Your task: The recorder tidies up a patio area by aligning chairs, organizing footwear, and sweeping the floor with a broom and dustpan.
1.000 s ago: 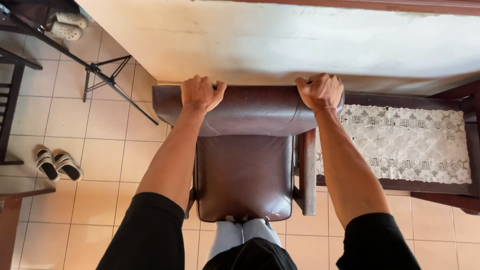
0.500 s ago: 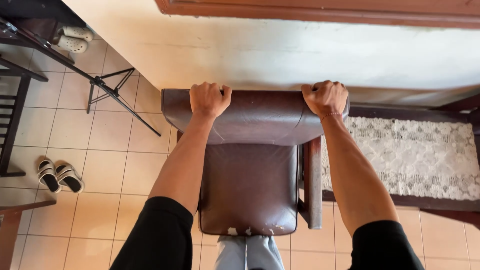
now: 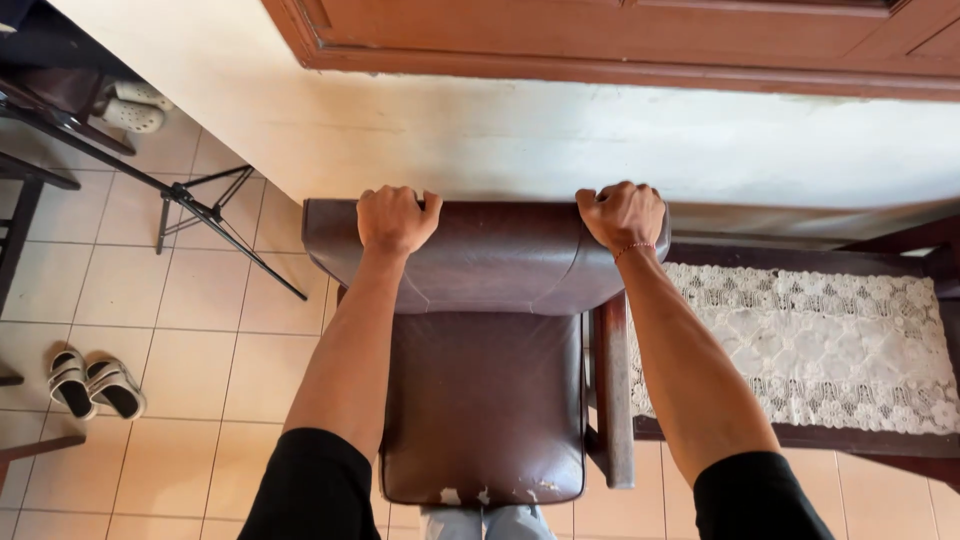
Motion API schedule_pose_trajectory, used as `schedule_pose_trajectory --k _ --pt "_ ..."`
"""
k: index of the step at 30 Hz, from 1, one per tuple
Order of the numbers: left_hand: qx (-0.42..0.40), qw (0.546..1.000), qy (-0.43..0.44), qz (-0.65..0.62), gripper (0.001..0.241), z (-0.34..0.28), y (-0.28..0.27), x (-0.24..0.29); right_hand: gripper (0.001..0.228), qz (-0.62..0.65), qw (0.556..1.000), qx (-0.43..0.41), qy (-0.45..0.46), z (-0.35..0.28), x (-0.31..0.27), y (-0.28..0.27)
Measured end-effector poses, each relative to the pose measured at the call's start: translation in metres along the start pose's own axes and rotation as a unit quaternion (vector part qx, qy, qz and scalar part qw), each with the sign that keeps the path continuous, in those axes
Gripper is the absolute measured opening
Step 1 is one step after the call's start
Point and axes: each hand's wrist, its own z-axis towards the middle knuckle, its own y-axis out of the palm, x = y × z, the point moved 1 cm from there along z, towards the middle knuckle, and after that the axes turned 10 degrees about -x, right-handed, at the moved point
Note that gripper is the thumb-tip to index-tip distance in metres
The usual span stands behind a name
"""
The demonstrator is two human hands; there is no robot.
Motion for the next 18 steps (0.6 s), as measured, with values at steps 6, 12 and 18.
schedule_pose_trajectory --k 6,12,18 --pt "0.066 0.997 0.029 -0.001 0.053 0.016 0.01 -0.004 0.044 -0.002 1.0 0.022 -0.016 0.017 0.009 0.011" --pt "0.021 0.999 0.011 0.036 0.057 0.032 0.021 -0.007 0.044 -0.015 1.0 0.0 -0.007 0.032 0.02 0.018" --pt "0.012 1.0 0.021 0.007 0.055 0.039 0.018 -0.004 0.038 -0.007 0.999 0.03 -0.021 0.035 0.016 0.015"
